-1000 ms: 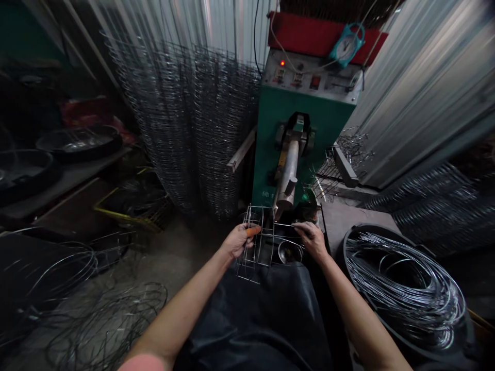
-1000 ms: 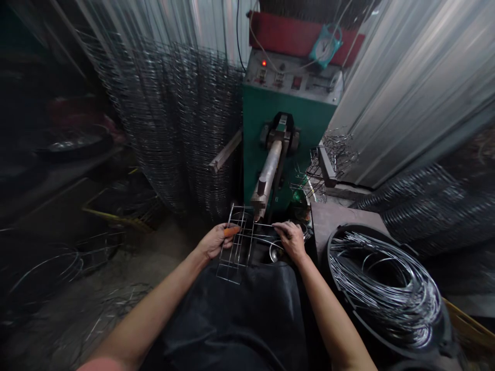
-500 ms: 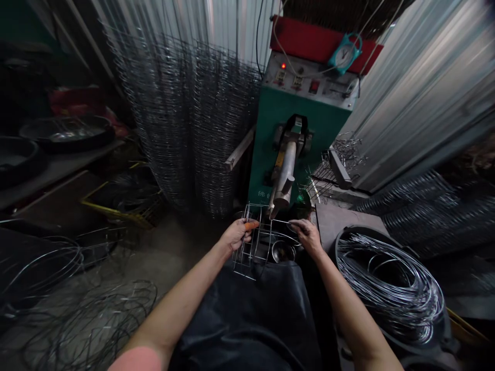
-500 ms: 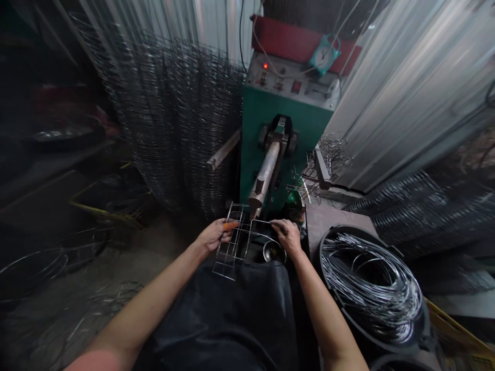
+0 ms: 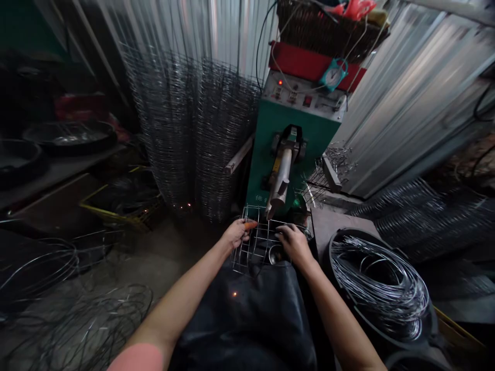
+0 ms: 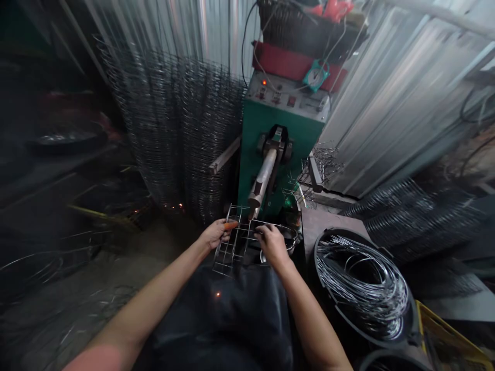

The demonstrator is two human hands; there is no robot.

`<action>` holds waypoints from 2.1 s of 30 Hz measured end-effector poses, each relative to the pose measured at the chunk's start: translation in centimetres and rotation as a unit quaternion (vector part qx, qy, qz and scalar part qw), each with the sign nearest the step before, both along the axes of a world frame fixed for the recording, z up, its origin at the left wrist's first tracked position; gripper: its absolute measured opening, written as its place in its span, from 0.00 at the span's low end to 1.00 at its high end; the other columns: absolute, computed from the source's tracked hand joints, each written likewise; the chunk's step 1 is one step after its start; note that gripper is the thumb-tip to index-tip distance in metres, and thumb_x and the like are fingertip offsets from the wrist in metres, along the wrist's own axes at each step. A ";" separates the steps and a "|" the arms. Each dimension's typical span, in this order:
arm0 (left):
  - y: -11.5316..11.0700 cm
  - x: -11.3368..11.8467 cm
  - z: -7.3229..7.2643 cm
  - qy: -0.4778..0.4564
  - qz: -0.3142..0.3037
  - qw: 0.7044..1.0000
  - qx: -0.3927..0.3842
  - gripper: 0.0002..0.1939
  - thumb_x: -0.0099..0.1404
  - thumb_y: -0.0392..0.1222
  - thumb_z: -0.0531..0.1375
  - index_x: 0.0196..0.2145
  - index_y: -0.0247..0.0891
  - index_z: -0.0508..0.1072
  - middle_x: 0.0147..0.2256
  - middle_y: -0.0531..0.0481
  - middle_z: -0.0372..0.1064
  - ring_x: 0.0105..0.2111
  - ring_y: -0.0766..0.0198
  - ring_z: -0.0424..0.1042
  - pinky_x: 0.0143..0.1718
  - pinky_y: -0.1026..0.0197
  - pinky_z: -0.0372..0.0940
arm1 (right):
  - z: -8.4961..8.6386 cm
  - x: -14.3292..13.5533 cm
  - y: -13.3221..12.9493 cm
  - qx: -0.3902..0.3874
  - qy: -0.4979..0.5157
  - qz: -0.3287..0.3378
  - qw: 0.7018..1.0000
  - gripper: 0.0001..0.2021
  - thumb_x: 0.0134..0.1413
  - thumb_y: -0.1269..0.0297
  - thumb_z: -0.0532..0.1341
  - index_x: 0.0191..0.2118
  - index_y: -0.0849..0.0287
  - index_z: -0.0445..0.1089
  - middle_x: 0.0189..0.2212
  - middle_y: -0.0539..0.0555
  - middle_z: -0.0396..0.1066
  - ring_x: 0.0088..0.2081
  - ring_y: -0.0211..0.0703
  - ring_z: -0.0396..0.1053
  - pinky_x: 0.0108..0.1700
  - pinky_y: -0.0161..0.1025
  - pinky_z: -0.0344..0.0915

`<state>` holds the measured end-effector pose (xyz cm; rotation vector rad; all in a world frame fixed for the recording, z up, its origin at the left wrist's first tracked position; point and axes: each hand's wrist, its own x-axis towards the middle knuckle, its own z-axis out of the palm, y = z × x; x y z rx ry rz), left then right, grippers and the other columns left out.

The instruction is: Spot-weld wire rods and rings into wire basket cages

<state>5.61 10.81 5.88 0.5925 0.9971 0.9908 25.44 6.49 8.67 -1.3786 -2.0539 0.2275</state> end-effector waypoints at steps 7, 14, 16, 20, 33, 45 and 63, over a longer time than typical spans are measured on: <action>-0.1 0.1 0.2 0.007 -0.004 1.000 0.003 0.13 0.39 0.36 0.68 0.22 0.32 0.68 0.13 0.61 0.53 0.12 0.78 0.45 0.13 0.70 0.39 | -1.6 -1.5 0.5 0.034 0.037 -0.010 0.999 0.09 0.54 0.70 0.55 0.36 0.56 0.72 0.33 0.54 0.69 0.36 0.44 0.67 0.39 0.39 0.65; -0.1 0.1 0.3 0.010 -0.001 1.000 0.007 0.15 0.36 0.37 0.69 0.23 0.31 0.70 0.17 0.57 0.60 0.13 0.79 0.49 0.13 0.70 0.40 | -1.6 -1.6 0.0 0.047 0.057 -0.012 0.997 0.09 0.53 0.69 0.55 0.35 0.55 0.72 0.32 0.53 0.69 0.36 0.44 0.66 0.39 0.40 0.63; -0.1 0.1 0.3 0.009 -0.002 1.000 0.006 0.16 0.36 0.38 0.69 0.24 0.31 0.70 0.18 0.56 0.62 0.13 0.79 0.49 0.13 0.70 0.41 | -2.0 -0.9 -0.2 0.043 0.063 -0.020 0.997 0.08 0.54 0.67 0.56 0.35 0.54 0.73 0.32 0.53 0.69 0.36 0.44 0.66 0.39 0.40 0.63; 0.0 0.0 0.1 0.006 -0.001 1.000 0.008 0.18 0.36 0.40 0.70 0.25 0.31 0.69 0.19 0.56 0.62 0.12 0.80 0.47 0.13 0.70 0.38 | -3.6 2.2 0.3 0.034 0.087 -0.061 0.994 0.09 0.54 0.58 0.57 0.35 0.53 0.74 0.33 0.54 0.68 0.38 0.45 0.65 0.41 0.43 0.62; 0.2 0.2 -0.4 -0.007 0.029 0.999 0.032 0.21 0.36 0.44 0.70 0.27 0.33 0.67 0.23 0.57 0.63 0.13 0.81 0.46 0.12 0.70 0.39 | -5.4 4.4 2.0 0.058 0.114 -0.064 0.990 0.11 0.56 0.55 0.55 0.33 0.53 0.71 0.42 0.54 0.67 0.47 0.50 0.58 0.49 0.50 0.55; 0.9 0.1 0.0 0.000 0.009 1.000 0.025 0.19 0.39 0.43 0.70 0.26 0.33 0.67 0.17 0.61 0.55 0.13 0.80 0.43 0.12 0.70 0.38 | -5.3 5.4 3.1 0.047 0.094 -0.059 0.993 0.09 0.55 0.58 0.56 0.33 0.51 0.73 0.40 0.54 0.65 0.46 0.50 0.58 0.50 0.50 0.55; 3.6 0.5 -0.3 -0.016 -0.008 1.000 0.005 0.15 0.41 0.37 0.69 0.25 0.32 0.67 0.15 0.61 0.52 0.12 0.81 0.43 0.13 0.70 0.36 | -5.7 5.4 5.0 0.048 0.101 -0.074 0.991 0.10 0.55 0.57 0.56 0.31 0.53 0.73 0.39 0.54 0.66 0.46 0.49 0.58 0.50 0.49 0.54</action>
